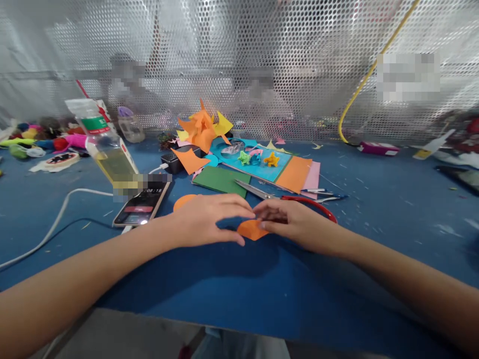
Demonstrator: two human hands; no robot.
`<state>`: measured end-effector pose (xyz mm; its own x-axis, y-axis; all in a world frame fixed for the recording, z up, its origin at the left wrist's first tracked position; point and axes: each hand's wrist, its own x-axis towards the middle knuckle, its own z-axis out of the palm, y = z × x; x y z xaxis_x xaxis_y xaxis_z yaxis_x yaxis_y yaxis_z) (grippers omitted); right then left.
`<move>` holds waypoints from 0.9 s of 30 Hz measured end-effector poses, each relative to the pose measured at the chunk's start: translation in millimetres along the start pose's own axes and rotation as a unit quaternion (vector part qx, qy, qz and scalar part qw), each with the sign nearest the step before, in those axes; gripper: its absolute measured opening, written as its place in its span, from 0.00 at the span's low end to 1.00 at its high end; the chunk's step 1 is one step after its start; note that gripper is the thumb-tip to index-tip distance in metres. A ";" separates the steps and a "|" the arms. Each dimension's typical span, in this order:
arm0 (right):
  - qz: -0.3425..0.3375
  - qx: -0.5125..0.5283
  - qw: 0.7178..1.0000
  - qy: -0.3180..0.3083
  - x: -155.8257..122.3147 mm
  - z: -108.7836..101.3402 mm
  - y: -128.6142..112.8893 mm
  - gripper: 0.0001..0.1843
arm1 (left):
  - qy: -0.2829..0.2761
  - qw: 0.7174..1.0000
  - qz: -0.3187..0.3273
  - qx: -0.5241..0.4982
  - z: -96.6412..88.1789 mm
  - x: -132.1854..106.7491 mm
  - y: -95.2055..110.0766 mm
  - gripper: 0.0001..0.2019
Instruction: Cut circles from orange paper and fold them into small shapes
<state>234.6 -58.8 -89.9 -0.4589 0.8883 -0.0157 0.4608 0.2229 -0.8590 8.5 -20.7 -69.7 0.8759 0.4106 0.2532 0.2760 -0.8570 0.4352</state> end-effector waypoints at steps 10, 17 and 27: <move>-0.121 -0.214 0.968 -0.041 5.7 8.1 -4.2 0.07 | -0.089 0.991 0.004 0.095 12.0 -2.8 -4.9 0.09; -0.135 -0.246 0.959 -0.039 -4.9 11.5 -5.0 0.12 | -0.085 0.991 0.002 0.104 14.4 -3.1 -9.3 0.10; -0.045 -0.030 0.997 0.054 -0.5 14.4 1.8 0.06 | -0.081 0.996 0.011 0.033 17.2 -2.3 -10.1 0.12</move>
<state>224.7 -64.7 -98.8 -0.4175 0.9010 0.1182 0.4670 0.3243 -0.8226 10.5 -18.3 -89.5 0.9333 0.3396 0.1170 0.2761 -0.8866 0.3710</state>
